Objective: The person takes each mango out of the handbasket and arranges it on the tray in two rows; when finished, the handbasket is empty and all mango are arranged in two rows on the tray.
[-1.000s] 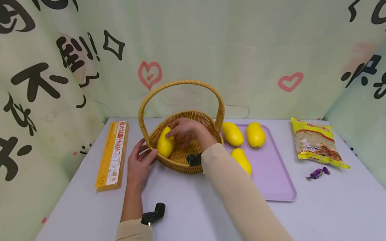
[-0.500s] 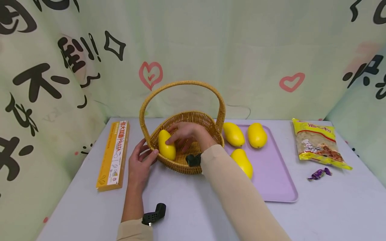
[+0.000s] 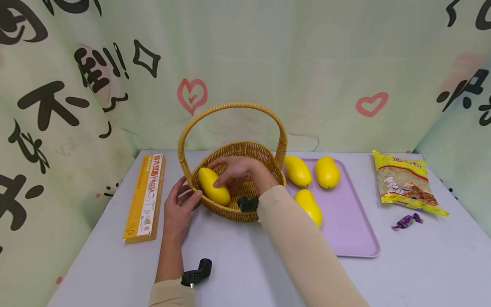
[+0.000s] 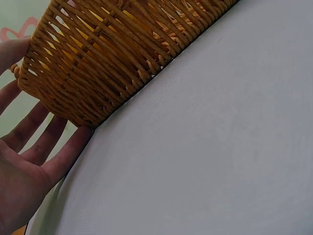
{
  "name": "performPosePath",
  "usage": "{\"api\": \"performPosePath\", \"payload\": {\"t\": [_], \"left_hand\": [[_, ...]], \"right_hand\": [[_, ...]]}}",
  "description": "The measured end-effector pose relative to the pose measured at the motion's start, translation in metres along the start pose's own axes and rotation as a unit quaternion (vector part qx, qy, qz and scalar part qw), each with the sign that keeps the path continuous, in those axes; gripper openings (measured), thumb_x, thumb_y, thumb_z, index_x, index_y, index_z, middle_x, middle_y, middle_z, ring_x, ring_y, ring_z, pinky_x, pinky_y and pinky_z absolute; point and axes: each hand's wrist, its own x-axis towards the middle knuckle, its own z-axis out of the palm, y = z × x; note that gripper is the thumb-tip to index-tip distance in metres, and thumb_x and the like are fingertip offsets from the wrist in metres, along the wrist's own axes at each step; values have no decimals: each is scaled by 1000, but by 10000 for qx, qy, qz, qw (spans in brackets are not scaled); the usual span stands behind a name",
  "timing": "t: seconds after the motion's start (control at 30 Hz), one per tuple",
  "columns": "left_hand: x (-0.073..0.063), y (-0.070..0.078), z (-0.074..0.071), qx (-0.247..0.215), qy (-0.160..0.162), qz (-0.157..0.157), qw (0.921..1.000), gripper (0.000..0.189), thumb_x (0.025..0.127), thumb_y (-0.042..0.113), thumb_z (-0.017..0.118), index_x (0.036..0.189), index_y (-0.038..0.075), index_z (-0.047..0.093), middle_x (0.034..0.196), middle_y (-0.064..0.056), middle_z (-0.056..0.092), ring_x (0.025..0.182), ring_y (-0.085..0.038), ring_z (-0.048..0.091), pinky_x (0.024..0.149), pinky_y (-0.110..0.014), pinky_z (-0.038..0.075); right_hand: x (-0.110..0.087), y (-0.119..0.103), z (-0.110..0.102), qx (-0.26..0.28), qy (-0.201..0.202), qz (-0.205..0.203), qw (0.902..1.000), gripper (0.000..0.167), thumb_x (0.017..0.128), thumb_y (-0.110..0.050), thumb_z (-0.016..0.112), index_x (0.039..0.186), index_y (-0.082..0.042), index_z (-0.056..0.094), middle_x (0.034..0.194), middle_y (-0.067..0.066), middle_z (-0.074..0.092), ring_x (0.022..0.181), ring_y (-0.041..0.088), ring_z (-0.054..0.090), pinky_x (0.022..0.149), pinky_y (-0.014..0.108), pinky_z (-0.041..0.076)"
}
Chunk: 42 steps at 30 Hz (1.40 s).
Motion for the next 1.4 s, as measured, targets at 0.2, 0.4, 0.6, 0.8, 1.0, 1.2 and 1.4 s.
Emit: {"api": "performPosePath", "payload": {"t": [0.2, 0.4, 0.6, 0.8, 1.0, 1.2, 1.4], "left_hand": [[2, 0, 1, 41, -19, -33, 10000, 70, 96, 33, 75, 158, 34, 41, 147, -6, 51, 136, -22, 54, 88, -9, 54], [3, -2, 0, 1, 11, -73, 10000, 69, 97, 26, 74, 158, 32, 42, 145, -5, 51, 135, -22, 54, 87, -11, 56], [0, -4, 3, 84, 43, -37, 9999, 69, 97, 28, 73, 158, 32, 41, 145, -5, 51, 135, -22, 54, 87, -11, 56], [0, -3, 2, 105, 51, -19, 9999, 71, 97, 30, 73, 159, 30, 40, 146, -7, 51, 136, -24, 53, 87, -9, 55], [0, 0, 0, 77, 86, 20, 9999, 71, 97, 31, 73, 160, 30, 39, 146, -7, 50, 136, -23, 53, 87, -10, 55], [-2, -1, 0, 37, 75, 48, 10000, 71, 98, 29, 73, 160, 29, 38, 146, -8, 49, 134, -23, 53, 89, -13, 57], [-2, 0, 2, 0, 14, 15, 10000, 72, 98, 31, 73, 160, 30, 38, 147, -7, 49, 134, -22, 53, 90, -15, 57]], "right_hand": [[-6, 0, -5, 130, 92, -196, 9997, 66, 89, -15, 81, 148, -25, 53, 142, 15, 54, 122, 32, 62, 89, 49, 63], [-19, -4, -10, 85, 541, -413, 9976, 66, 90, -19, 80, 149, -28, 54, 146, 16, 51, 127, 33, 58, 89, 50, 63], [-38, -4, -11, 331, 1222, -624, 9900, 67, 90, -19, 80, 150, -29, 54, 143, 14, 54, 121, 32, 62, 87, 46, 64], [-62, -6, -7, 321, 1768, -703, 9812, 68, 90, -21, 80, 151, -31, 53, 138, 13, 58, 115, 30, 65, 83, 45, 65], [-89, -12, -6, 207, 2193, -746, 9726, 69, 90, -23, 80, 152, -33, 51, 134, 12, 58, 110, 31, 67, 84, 46, 65], [-110, -17, -4, -99, 2368, -747, 9686, 70, 89, -26, 81, 152, -35, 51, 135, 11, 57, 104, 29, 68, 80, 42, 65], [-127, -15, -4, -249, 2606, -690, 9626, 70, 88, -27, 82, 151, -38, 52, 135, 8, 57, 99, 27, 69, 82, 41, 63]]}}
